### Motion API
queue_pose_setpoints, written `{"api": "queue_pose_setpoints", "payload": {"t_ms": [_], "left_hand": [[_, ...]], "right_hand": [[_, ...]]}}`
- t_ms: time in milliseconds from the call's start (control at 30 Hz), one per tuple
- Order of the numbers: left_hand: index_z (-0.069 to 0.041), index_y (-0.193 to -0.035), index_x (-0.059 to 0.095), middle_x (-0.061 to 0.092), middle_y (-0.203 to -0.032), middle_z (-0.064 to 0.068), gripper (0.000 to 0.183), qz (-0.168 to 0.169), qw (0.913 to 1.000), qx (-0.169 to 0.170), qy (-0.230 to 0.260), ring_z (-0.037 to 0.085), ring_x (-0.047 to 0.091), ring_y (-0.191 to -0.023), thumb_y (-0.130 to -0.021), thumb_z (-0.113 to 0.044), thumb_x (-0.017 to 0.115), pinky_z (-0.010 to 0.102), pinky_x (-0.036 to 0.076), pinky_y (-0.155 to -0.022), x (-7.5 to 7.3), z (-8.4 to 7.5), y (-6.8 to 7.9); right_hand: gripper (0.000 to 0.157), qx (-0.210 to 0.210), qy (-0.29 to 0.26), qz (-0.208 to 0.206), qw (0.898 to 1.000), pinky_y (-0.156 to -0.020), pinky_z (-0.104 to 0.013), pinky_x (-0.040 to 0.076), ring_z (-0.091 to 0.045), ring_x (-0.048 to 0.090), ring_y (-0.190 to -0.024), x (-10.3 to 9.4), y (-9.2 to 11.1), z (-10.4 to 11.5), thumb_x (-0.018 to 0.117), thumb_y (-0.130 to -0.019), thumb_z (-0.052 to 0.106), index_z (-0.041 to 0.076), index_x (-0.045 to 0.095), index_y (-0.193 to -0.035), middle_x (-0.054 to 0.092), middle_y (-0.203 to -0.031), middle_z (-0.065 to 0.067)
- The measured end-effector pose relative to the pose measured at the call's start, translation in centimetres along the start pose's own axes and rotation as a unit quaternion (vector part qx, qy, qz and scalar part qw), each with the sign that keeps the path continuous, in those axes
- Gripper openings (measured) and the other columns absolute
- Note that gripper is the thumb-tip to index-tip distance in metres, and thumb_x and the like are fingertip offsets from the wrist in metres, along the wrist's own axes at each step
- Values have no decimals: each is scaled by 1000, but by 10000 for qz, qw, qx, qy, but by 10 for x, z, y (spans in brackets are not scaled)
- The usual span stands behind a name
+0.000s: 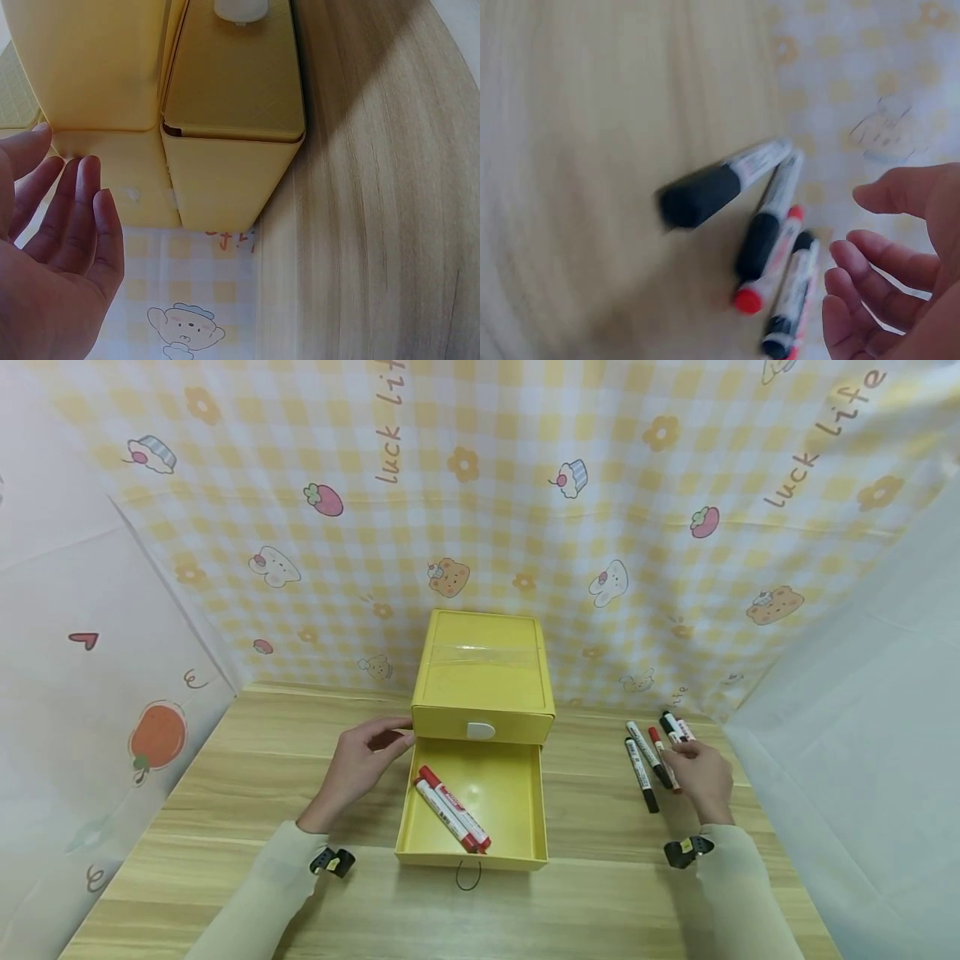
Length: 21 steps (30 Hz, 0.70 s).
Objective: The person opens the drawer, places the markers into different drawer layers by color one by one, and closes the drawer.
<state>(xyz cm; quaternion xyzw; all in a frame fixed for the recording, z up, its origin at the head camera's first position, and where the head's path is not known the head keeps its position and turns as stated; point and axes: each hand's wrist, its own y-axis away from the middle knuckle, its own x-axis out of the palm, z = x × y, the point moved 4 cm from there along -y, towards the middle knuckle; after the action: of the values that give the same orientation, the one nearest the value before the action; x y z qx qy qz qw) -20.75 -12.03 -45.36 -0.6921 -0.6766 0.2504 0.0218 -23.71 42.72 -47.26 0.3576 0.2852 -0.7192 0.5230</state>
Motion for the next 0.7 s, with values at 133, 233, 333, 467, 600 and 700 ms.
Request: {"api": "queue_pose_setpoints", "payload": {"t_ms": [133, 233, 333, 467, 600, 700], "left_hand": [[-4, -128, 81, 80, -123, 11, 28, 3, 10000, -20, 2, 28, 78, -101, -100, -9, 84, 32, 64, -87, 0, -1, 0], [-4, -128, 81, 80, -123, 10, 29, 8, 10000, -32, 7, 28, 78, -101, -100, -10, 84, 32, 64, -87, 1, 0, 0], [-5, -128, 81, 80, -122, 10, 29, 15, 10000, -36, 15, 27, 78, -100, -100, -10, 84, 31, 64, -87, 1, 0, 0], [-5, -128, 81, 80, -122, 10, 28, 14, 10000, -36, 27, 27, 78, -100, -100, -10, 84, 31, 64, -86, 1, 1, 0], [-5, -128, 81, 80, -122, 10, 28, 4, 10000, -15, 8, 29, 78, -100, -100, -9, 84, 32, 64, -86, 1, 1, 0], [-4, -127, 81, 80, -122, 10, 28, -5, 10000, 3, -2, 30, 78, -100, -100, -9, 84, 33, 64, -87, 1, 0, 0]], "right_hand": [[42, 202, 55, -30, 9998, -76, -42, 50, -40, 69, -98, 4, -2, -15, 75, -104, 30, -8, 77, -123, 79, -113, -26], [43, 313, 122, 30, 9994, -74, -42, 47, -40, 67, -98, 7, -3, -23, 74, -104, 31, -8, 77, -123, 78, -113, -26], [43, 330, 231, 52, 9992, -72, -41, 44, -38, 64, -93, 11, -4, -29, 74, -103, 32, -7, 78, -121, 79, -107, -24], [42, 289, 363, 56, 9989, -69, -41, 43, -35, 62, -86, 14, -5, -32, 72, -103, 33, -6, 79, -116, 79, -96, -18], [40, 270, 390, 46, 9989, -67, -41, 43, -34, 62, -83, 16, -5, -35, 73, -103, 33, -5, 80, -112, 77, -83, -9], [40, 234, 413, 16, 9989, -67, -42, 43, -35, 62, -83, 18, -6, -35, 73, -102, 33, -4, 81, -111, 74, -74, -3]]}}
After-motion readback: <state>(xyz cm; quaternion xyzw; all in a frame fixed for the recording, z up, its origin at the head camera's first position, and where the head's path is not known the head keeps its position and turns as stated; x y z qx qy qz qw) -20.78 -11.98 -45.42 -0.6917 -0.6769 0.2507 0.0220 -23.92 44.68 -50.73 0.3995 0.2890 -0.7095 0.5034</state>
